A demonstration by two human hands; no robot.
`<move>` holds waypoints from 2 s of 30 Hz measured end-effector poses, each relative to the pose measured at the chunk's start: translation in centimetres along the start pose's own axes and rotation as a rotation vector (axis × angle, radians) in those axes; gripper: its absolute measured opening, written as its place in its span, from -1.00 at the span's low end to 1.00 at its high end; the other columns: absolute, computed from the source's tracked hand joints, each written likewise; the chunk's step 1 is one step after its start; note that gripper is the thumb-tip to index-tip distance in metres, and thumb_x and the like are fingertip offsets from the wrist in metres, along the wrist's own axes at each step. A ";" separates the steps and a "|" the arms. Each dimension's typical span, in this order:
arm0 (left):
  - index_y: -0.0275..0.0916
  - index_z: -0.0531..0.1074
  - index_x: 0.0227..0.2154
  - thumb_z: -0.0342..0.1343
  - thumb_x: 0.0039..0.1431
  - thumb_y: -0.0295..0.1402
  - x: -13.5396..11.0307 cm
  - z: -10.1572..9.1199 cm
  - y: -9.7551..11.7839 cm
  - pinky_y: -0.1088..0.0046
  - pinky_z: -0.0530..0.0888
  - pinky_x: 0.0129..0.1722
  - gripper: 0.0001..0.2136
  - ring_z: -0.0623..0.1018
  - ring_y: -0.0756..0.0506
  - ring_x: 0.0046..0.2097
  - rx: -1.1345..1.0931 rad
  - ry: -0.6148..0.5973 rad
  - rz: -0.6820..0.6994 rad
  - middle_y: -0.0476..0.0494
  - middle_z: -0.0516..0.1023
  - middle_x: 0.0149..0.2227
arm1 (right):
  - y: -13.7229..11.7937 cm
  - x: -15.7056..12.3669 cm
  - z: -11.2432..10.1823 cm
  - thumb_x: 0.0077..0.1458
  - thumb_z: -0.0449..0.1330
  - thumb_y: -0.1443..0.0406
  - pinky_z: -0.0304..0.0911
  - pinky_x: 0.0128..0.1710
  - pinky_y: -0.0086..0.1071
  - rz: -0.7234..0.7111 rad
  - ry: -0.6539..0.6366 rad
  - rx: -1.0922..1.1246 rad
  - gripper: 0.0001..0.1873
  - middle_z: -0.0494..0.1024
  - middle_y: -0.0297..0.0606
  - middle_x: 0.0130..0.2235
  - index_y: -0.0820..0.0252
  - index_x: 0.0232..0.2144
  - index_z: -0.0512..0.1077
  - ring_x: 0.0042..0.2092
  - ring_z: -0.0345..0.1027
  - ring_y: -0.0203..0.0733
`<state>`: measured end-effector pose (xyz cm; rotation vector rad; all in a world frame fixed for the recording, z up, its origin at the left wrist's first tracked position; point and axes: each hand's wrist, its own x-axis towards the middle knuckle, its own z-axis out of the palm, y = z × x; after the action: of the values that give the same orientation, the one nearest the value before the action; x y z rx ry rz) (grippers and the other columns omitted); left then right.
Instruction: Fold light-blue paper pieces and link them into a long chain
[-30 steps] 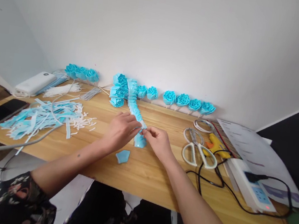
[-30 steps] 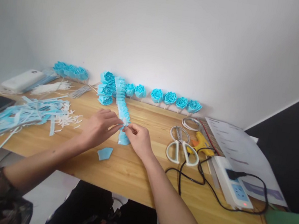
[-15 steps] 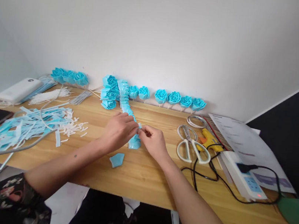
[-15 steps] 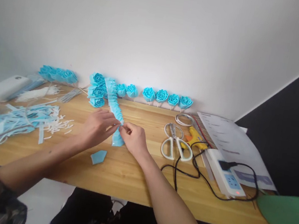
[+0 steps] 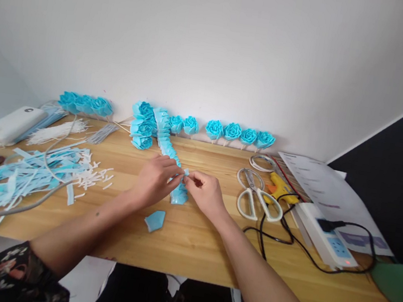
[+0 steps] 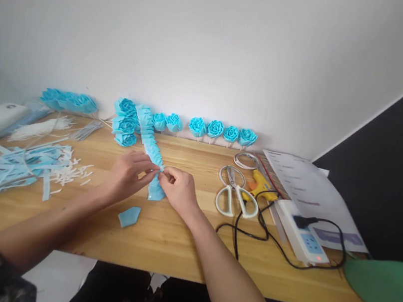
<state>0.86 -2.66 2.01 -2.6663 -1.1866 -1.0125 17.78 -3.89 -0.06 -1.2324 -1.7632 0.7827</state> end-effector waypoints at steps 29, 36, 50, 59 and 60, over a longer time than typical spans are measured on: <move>-0.23 0.51 -0.40 0.10 0.18 -0.34 -1.0 0.4 -0.6 0.45 0.28 -0.36 -0.87 0.42 -0.01 -0.41 -0.262 0.048 -0.186 -0.03 0.48 -0.52 | -0.6 -0.2 -0.2 0.11 0.06 0.27 -0.03 -0.53 -0.46 -0.020 -0.066 0.014 -0.76 0.24 -0.40 -0.59 0.18 -0.55 0.40 -0.54 0.06 -0.35; -0.21 0.52 -0.33 0.10 0.19 -0.29 -1.2 0.6 -0.7 0.41 0.28 -0.31 -0.86 0.44 -0.03 -0.38 -0.195 0.051 -0.116 -0.06 0.52 -0.46 | -0.5 -0.2 -0.2 0.11 0.06 0.32 0.02 -0.47 -0.45 -0.100 -0.015 -0.106 -0.76 0.28 -0.39 -0.57 0.19 -0.59 0.36 -0.50 0.11 -0.34; -0.29 0.49 -0.47 0.07 0.11 -0.38 -0.6 0.3 -0.3 0.55 0.24 -0.48 -0.86 0.33 0.06 -0.51 -0.474 -0.037 -0.377 0.00 0.46 -0.55 | -0.5 -0.2 -0.1 0.08 0.06 0.38 0.06 -0.43 -0.43 -0.177 -0.008 -0.188 -0.76 0.35 -0.36 -0.55 0.18 -0.60 0.35 -0.47 0.17 -0.32; -0.32 0.49 -0.49 0.08 0.09 -0.26 -0.2 -0.2 -0.2 0.56 0.25 -0.50 -0.78 0.32 0.05 -0.51 -0.702 -0.115 -0.529 -0.01 0.43 -0.57 | -0.8 -0.2 -0.2 0.08 0.08 0.35 0.04 -0.47 -0.44 -0.095 -0.031 -0.103 -0.76 0.35 -0.38 -0.56 0.19 -0.60 0.36 -0.49 0.17 -0.34; -0.32 0.49 -0.49 0.07 0.11 -0.24 -0.2 -0.2 -0.2 0.55 0.26 -0.49 -0.76 0.33 0.05 -0.50 -0.723 -0.117 -0.539 -0.02 0.43 -0.56 | -0.8 -0.2 -0.2 0.09 0.08 0.35 0.04 -0.47 -0.44 -0.088 -0.034 -0.095 -0.76 0.34 -0.38 -0.56 0.19 -0.60 0.36 -0.49 0.17 -0.34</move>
<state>0.46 -2.74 2.00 -2.9934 -1.9443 -1.6461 17.68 -4.35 0.64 -1.2012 -1.8873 0.6794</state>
